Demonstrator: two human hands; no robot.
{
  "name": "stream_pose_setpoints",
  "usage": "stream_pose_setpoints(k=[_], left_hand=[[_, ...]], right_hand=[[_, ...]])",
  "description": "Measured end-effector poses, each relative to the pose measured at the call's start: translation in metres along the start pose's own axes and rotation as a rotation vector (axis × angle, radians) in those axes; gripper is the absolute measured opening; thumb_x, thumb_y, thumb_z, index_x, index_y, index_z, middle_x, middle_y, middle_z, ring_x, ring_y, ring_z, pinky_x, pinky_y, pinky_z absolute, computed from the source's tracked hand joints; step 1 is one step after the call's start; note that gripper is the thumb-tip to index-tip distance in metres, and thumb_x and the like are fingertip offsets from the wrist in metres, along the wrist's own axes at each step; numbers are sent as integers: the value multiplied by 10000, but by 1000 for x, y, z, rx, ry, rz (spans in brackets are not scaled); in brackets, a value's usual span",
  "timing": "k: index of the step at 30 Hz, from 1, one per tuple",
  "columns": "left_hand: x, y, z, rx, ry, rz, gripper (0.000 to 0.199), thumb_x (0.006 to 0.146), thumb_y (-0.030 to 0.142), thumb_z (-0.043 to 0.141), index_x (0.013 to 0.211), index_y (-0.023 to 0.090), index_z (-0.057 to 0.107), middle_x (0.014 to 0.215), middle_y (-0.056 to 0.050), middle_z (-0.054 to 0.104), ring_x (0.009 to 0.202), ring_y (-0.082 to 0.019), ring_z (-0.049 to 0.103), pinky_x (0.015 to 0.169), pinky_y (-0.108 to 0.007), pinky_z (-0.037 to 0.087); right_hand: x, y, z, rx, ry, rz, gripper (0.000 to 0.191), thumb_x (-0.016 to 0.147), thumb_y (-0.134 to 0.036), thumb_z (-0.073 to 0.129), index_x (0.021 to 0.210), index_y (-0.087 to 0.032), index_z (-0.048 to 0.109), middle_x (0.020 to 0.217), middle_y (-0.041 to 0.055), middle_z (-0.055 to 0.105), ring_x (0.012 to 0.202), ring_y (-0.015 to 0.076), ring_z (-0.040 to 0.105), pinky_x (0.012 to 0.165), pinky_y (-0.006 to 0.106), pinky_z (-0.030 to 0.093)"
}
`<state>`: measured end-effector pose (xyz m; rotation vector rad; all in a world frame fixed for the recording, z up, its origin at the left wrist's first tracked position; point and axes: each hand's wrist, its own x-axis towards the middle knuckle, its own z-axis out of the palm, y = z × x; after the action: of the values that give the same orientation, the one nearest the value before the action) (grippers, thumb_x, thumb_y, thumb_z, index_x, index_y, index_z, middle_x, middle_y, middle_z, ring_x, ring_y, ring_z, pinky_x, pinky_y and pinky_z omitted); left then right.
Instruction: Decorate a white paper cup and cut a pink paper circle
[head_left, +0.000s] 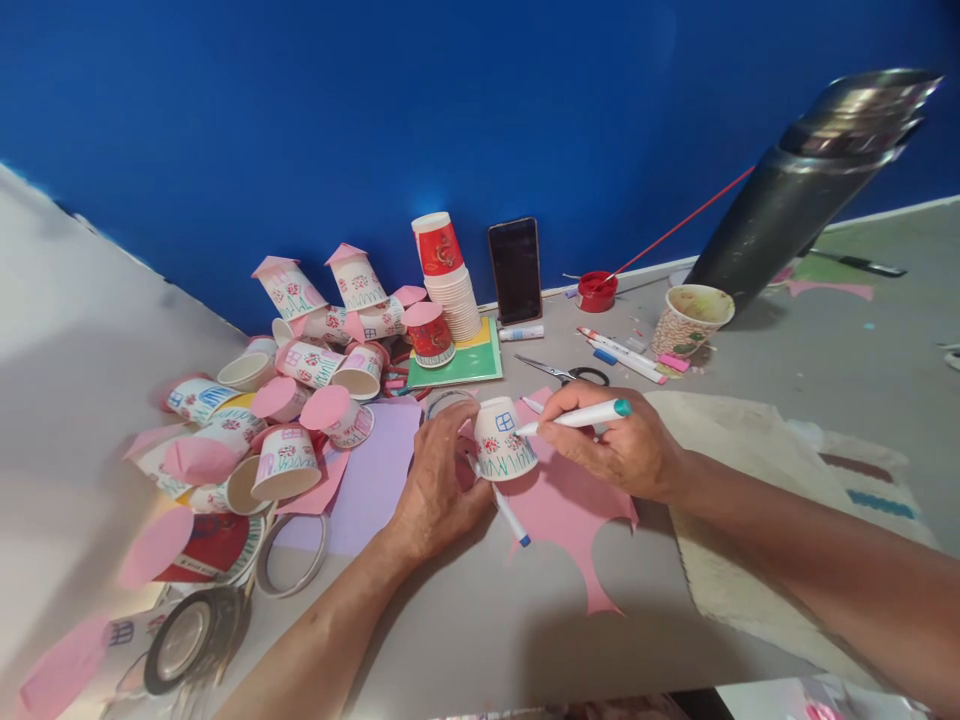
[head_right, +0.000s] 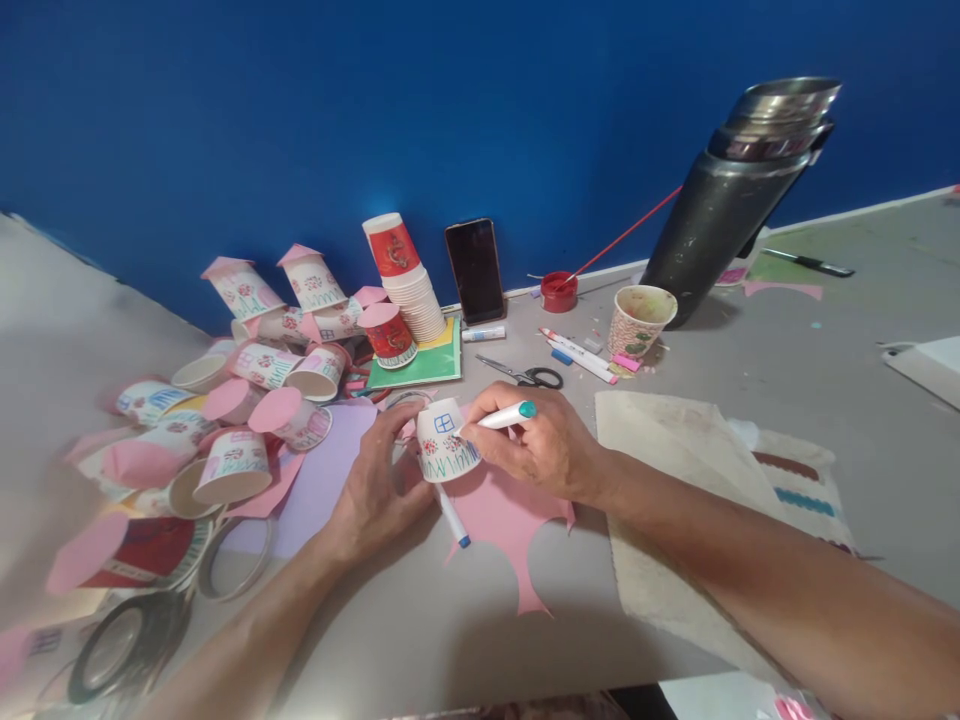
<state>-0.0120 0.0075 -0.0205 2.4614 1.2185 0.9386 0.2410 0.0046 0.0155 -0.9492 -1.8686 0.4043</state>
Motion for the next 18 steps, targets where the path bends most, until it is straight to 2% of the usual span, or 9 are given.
stream_pose_setpoints(k=[11, 18], left_hand=[[1, 1, -1, -10, 1, 8, 746, 816, 130, 720, 1491, 255, 430, 1490, -142, 597, 1377, -323, 590, 1115, -490, 491], [1, 1, -1, -12, -21, -25, 742, 816, 144, 725, 1487, 262, 431, 1492, -136, 600, 1374, -335, 589, 1100, -508, 503]], right_hand=[[-3, -1, 4, 34, 36, -11, 130, 947, -260, 668, 840, -189, 694, 638, -32, 670, 482, 85, 483, 492, 210, 398], [0, 0, -3, 34, 29, 69, 132, 952, -266, 659, 840, -207, 698, 680, -19, 706, 522, 106, 562, 526, 225, 448]])
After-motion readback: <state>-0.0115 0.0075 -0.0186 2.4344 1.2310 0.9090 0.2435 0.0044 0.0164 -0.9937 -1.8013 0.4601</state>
